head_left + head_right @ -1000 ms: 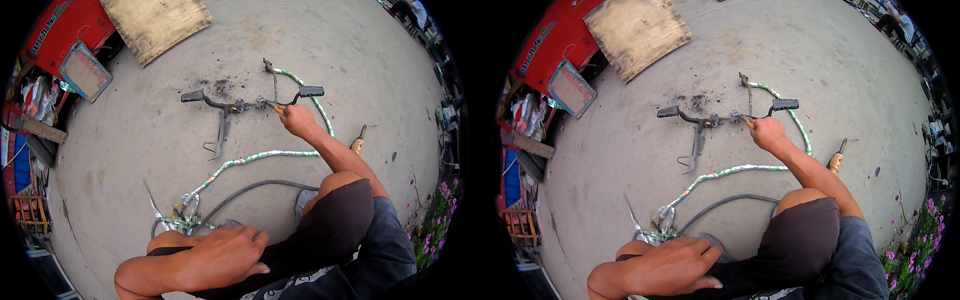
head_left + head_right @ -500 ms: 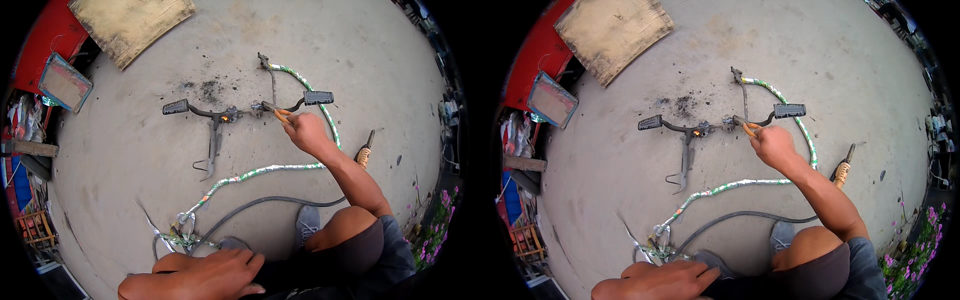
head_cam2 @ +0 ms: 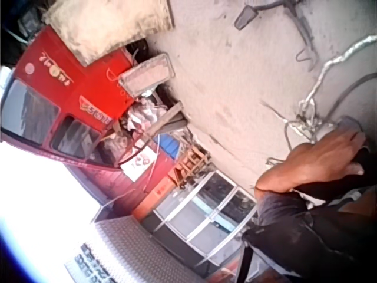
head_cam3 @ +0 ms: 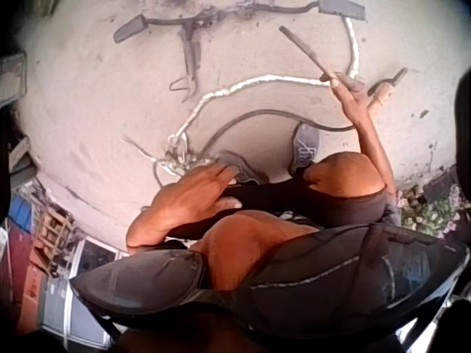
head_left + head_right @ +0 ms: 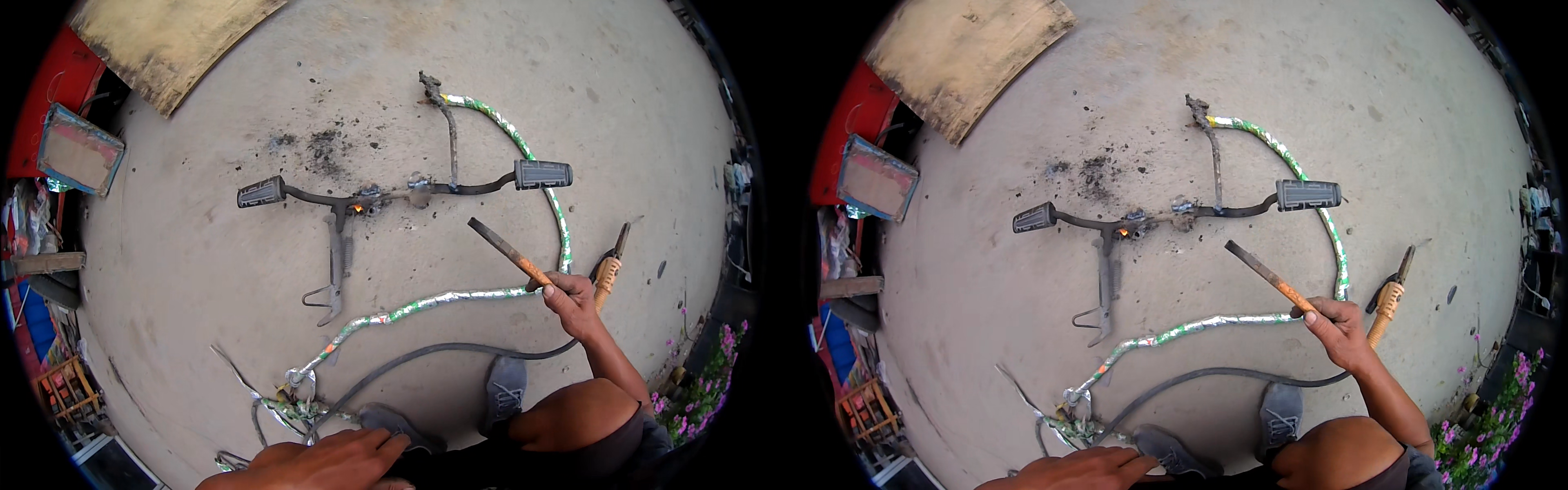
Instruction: The person sits on the ground and uses a welding torch to join parts of a metal frame. They repeatedly position the torch, create welds, and use pliers to adjust the frame during the process.
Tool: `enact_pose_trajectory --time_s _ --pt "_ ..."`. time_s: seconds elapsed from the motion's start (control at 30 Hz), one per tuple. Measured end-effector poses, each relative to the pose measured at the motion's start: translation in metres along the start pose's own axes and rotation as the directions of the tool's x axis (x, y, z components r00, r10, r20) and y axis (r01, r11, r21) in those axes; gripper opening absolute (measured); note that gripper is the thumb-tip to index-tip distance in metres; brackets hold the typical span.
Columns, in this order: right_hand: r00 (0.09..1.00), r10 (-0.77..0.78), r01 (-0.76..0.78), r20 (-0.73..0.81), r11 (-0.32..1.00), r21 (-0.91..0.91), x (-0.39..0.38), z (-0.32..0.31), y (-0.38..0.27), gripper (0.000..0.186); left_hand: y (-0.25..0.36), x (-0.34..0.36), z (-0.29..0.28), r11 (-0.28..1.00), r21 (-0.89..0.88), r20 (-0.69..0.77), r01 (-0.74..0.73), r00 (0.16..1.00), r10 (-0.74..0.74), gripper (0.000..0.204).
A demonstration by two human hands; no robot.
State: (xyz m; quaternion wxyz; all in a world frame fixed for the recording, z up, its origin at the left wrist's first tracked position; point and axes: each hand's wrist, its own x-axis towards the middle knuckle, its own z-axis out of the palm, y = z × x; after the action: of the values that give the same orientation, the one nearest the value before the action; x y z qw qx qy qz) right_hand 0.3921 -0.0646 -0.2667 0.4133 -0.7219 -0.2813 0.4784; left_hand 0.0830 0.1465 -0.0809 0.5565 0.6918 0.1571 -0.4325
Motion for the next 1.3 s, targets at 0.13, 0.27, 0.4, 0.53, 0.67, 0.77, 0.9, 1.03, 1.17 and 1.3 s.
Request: enact_pose_trajectory --time_s 0.13,0.27,0.4,0.53,0.67,0.77,0.9,1.03,1.17,1.3 --pt "0.957 0.177 -0.245 0.232 0.918 0.311 -0.057 -0.033 0.041 0.036 0.000 0.000 0.004 0.999 0.008 -0.032 -0.037 0.999 0.037 0.060" --pt "0.898 0.359 -0.429 0.254 0.843 0.326 -0.130 -0.058 0.068 0.037 0.005 0.002 0.001 0.995 0.061 -0.028 -0.078 0.996 0.080 0.062" --pt "0.826 0.481 -0.547 0.294 0.810 0.211 -0.197 -0.052 0.063 0.037 -0.002 -0.005 0.024 0.990 0.115 -0.067 -0.081 0.994 0.089 0.061" --pt "0.886 0.398 -0.384 0.236 0.917 -0.107 -0.222 -0.014 0.000 0.038 0.007 -0.010 0.032 0.986 0.140 -0.071 -0.088 0.993 0.099 0.055" --pt "0.998 -0.006 0.037 0.065 0.871 -0.489 -0.167 -0.019 -0.072 0.040 0.016 -0.025 0.047 0.984 0.165 -0.102 -0.065 0.991 0.083 0.048" --pt "0.978 -0.203 0.135 -0.048 0.793 -0.593 -0.042 -0.078 -0.020 0.031 0.032 -0.036 0.058 0.982 0.184 -0.124 -0.029 0.991 0.053 0.046" --pt "0.697 -0.694 0.429 0.178 0.204 -0.880 0.077 -0.062 -0.083 0.045 0.033 -0.042 0.073 0.974 0.213 -0.214 -0.075 0.969 0.121 0.045" --pt "0.949 -0.089 0.313 0.302 0.174 -0.934 0.146 -0.044 -0.112 0.049 0.042 -0.052 0.090 0.971 0.231 -0.280 -0.069 0.951 0.134 0.044" --pt "0.966 -0.069 0.258 0.248 0.269 -0.928 0.171 -0.037 -0.093 0.046 0.051 -0.061 0.102 0.980 0.199 -0.259 0.002 0.964 0.051 0.044" --pt "0.974 -0.170 0.194 0.148 0.301 -0.934 0.149 -0.031 -0.077 0.046 0.037 -0.053 0.101 0.964 0.245 -0.187 -0.107 0.970 0.155 0.051"
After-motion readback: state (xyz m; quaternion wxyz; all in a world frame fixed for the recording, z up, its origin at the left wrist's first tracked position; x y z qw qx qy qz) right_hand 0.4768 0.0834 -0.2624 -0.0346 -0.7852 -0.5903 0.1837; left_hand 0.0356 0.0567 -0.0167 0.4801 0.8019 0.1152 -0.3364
